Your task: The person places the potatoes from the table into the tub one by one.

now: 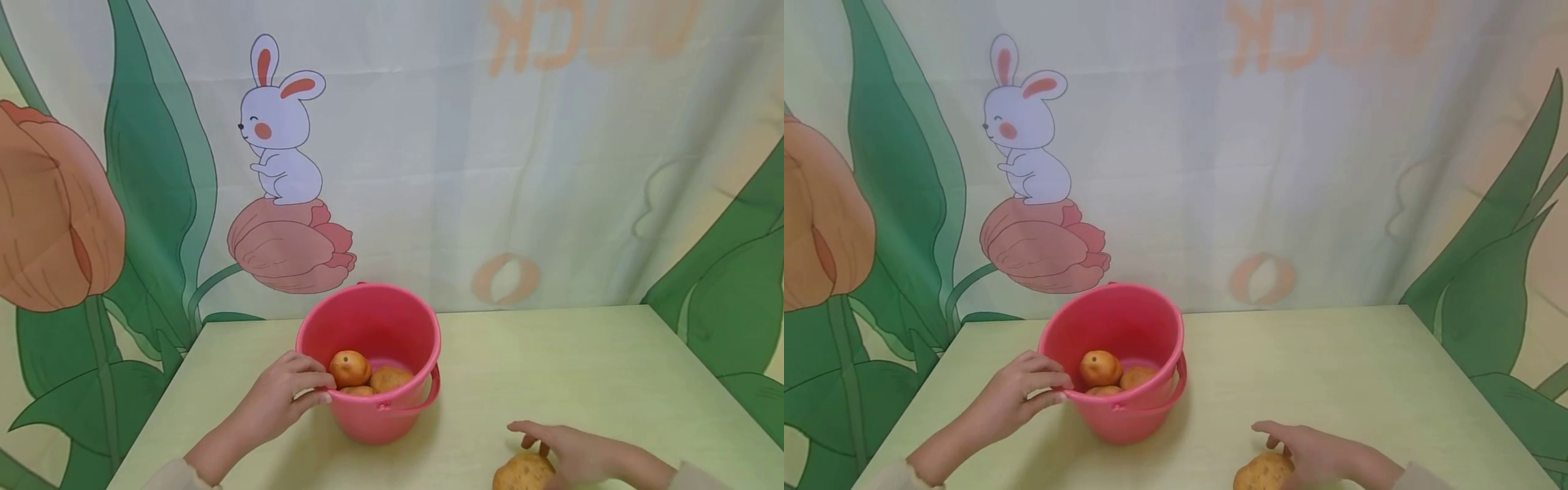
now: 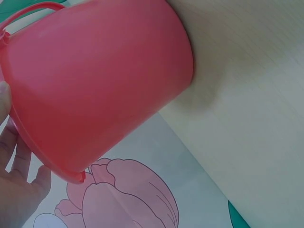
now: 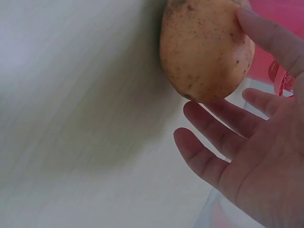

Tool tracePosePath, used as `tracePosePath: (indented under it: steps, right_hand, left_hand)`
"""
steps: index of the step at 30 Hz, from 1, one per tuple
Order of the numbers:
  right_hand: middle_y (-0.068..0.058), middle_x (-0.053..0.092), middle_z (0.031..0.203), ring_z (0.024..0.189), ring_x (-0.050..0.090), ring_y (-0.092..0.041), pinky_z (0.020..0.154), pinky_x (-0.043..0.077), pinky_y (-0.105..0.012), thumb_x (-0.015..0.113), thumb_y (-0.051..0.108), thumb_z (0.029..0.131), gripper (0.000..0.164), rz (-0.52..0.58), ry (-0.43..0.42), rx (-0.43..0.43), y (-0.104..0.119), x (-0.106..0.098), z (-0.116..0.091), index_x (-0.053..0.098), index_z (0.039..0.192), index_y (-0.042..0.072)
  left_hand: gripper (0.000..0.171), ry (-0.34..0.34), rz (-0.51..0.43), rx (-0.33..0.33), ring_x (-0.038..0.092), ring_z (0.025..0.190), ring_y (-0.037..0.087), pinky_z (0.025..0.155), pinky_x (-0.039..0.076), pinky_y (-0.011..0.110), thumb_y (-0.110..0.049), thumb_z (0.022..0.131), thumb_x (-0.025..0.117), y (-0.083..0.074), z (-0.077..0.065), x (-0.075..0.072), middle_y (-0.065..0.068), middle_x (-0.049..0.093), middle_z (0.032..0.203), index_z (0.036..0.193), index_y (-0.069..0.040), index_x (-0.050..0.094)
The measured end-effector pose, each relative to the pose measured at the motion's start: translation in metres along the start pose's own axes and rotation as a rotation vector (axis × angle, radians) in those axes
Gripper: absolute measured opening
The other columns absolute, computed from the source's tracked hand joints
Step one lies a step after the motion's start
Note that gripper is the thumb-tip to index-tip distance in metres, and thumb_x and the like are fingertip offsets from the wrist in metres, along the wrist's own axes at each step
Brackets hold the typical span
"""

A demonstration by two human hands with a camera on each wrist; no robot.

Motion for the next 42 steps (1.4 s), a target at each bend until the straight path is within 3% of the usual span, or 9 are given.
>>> tracePosePath:
  steps: [16, 19, 25, 34, 42]
  right_hand:
    - [0.008, 0.056, 0.095, 0.076, 0.048, -0.001, 0.065, 0.042, -0.018, 0.068, 0.026, 0.077, 0.037, 0.028, 0.003, -0.025, -0.004, 0.007, 0.0, 0.055, 0.109, 0.014]
    - [0.008, 0.055, 0.09, 0.073, 0.048, 0.0, 0.063, 0.042, -0.017, 0.069, 0.026, 0.076, 0.037, 0.008, -0.018, -0.062, -0.001, 0.006, 0.001, 0.054, 0.107, 0.015]
    - [0.004, 0.054, 0.087, 0.072, 0.048, -0.002, 0.061, 0.042, -0.018, 0.071, 0.022, 0.072, 0.039, 0.008, -0.059, -0.05, 0.007, -0.002, 0.0, 0.053, 0.107, 0.016]
    - [0.005, 0.054, 0.088, 0.073, 0.049, -0.001, 0.056, 0.044, -0.019, 0.073, 0.019, 0.069, 0.044, -0.058, -0.132, -0.217, 0.026, -0.017, -0.002, 0.052, 0.108, 0.011]
    - [0.0, 0.054, 0.089, 0.076, 0.047, -0.003, 0.052, 0.045, -0.021, 0.074, 0.02, 0.068, 0.047, -0.084, -0.197, -0.205, 0.045, -0.036, -0.001, 0.052, 0.108, 0.011]
  left_hand:
    - [0.019, 0.013, -0.006, -0.01, 0.05, 0.09, 0.009, 0.073, 0.051, 0.027, -0.021, 0.069, 0.073, -0.001, 0.001, 0.0, -0.01, 0.062, 0.088, 0.088, -0.021, 0.069]
    - [0.019, 0.002, -0.003, 0.004, 0.05, 0.089, 0.009, 0.074, 0.051, 0.028, -0.022, 0.069, 0.073, -0.002, 0.001, -0.001, -0.009, 0.062, 0.087, 0.088, -0.02, 0.069]
    - [0.019, 0.021, -0.006, -0.019, 0.05, 0.09, 0.009, 0.073, 0.051, 0.027, -0.021, 0.07, 0.073, -0.001, 0.001, -0.001, -0.009, 0.062, 0.088, 0.088, -0.021, 0.069]
    - [0.02, 0.036, -0.014, -0.036, 0.05, 0.091, 0.009, 0.073, 0.051, 0.027, -0.02, 0.07, 0.073, -0.001, 0.001, 0.0, -0.01, 0.062, 0.088, 0.089, -0.021, 0.069]
    - [0.019, 0.025, -0.007, -0.018, 0.05, 0.09, 0.009, 0.073, 0.051, 0.028, -0.021, 0.07, 0.073, 0.0, 0.001, 0.0, -0.009, 0.062, 0.088, 0.088, -0.021, 0.069]
Point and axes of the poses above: each hand's wrist, its own z-axis towards the middle knuckle, its own x-axis out of the palm, y = z × x, the point moved 4 cm from there along z, towards the middle knuckle
